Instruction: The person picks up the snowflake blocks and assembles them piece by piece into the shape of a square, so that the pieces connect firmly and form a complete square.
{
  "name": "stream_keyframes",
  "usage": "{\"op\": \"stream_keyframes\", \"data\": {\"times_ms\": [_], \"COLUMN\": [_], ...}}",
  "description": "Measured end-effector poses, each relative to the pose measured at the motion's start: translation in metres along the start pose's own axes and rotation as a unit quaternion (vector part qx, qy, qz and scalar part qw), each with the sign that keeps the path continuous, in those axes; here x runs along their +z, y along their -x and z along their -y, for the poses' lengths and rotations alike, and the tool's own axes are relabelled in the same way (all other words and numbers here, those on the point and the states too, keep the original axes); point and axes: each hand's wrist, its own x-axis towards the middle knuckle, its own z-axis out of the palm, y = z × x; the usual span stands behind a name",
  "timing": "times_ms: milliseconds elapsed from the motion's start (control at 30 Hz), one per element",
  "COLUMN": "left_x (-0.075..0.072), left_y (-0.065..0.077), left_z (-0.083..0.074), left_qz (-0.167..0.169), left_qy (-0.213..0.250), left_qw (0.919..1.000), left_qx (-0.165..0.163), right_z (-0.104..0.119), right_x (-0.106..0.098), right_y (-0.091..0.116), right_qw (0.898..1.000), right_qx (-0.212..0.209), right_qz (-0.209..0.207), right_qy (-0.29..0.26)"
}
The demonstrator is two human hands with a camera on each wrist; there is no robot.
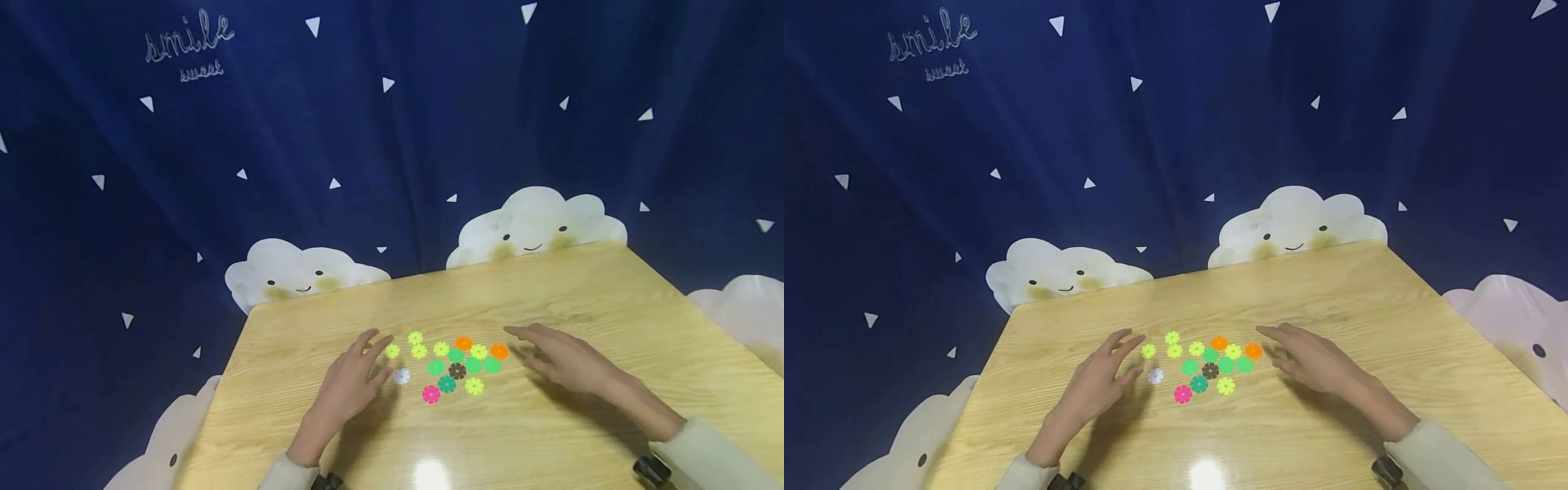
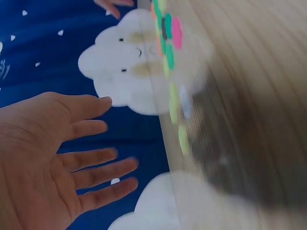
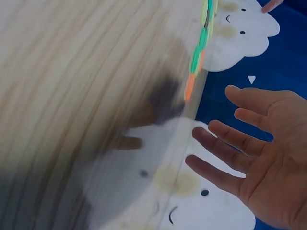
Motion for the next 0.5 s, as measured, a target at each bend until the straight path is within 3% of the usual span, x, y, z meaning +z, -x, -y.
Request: {"op": "stream_keyframes", "data": {"times_ms": [100,267,500], "left_x": [0.009,0.024,0.042], "left_y": [-0.016,-0.031,-0.028], "left_z": [-0.013,-0.029,-0.045], "left_qz": [0.026,0.056,0.106], "left_qy": [0.004,0.003,0.025], "left_qw": [0.9995,0.9976,0.9933], "left_qx": [0.016,0.041,0.040], "right_z": [0.002,0.004,0.010], "right_x": [0.005,0.017,0.034], "right_y": [-0.010,-0.022,-0.031], "right_qw": [0.998,0.993,0.992], "right_qx": [-0.002,-0.023,-0.031], "right_qz": [0.024,0.036,0.026], "right_qy": [-0.050,-0.111,-0.119]}}
